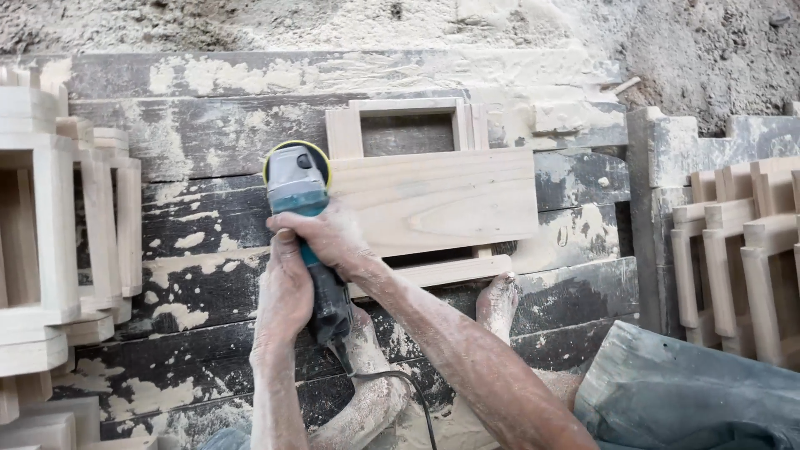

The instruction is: Sanding a wooden component using a handheld power sander while sitting on the floor.

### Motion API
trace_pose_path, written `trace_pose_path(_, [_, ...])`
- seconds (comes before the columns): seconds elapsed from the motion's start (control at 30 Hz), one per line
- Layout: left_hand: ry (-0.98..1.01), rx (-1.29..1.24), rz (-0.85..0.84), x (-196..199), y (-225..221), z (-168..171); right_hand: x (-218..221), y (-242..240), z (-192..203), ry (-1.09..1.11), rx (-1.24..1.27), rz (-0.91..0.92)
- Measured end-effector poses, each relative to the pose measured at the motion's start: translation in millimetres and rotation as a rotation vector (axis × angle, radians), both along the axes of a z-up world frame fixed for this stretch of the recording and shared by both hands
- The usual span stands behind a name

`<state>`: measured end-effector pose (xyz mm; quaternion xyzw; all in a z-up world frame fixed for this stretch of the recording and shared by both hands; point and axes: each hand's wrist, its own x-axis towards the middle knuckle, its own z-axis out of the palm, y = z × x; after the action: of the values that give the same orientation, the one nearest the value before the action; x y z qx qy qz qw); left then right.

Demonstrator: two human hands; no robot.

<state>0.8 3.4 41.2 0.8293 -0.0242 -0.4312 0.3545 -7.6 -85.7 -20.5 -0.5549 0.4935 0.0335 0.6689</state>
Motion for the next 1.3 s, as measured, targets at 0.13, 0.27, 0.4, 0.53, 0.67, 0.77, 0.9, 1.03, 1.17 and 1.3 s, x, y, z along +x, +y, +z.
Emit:
trace_pose_path(0.13, [-0.046, 0.023, -0.045, -18, -15, -35, -28, -26, 0, -0.062, 0.046, -0.09])
trace_pose_path(0.27, [0.042, -0.048, -0.184, -65, -62, -19, -86, -76, -17, -0.146, 0.024, -0.281])
trace_pose_path(0.4, [0.107, -0.089, -0.309, -110, -137, -30, -157, -145, -38, -0.104, -0.03, -0.425])
trace_pose_path(0.53, [0.155, -0.128, -0.418, -158, -201, -43, -207, -203, -9, -0.002, -0.1, -0.458])
trace_pose_path(0.67, [0.21, -0.143, -0.529, -177, -232, -47, -244, -234, -33, -0.001, -0.128, -0.611])
trace_pose_path(0.77, [0.203, -0.119, -0.561, -180, -241, -46, -253, -243, -48, -0.025, -0.132, -0.649])
trace_pose_path(0.9, [0.135, -0.133, -0.46, -175, -234, -43, -224, -221, -12, -0.121, -0.076, -0.661])
trace_pose_path(1.03, [0.091, -0.175, -0.415, -171, -207, -34, -195, -199, 16, -0.266, -0.156, -0.61])
trace_pose_path(1.17, [0.092, -0.261, -0.243, -186, -211, -33, -218, -213, -34, -0.202, 0.03, -0.588])
trace_pose_path(1.3, [0.053, -0.251, -0.19, -204, -230, -48, -240, -235, -52, -0.102, -0.026, -0.562])
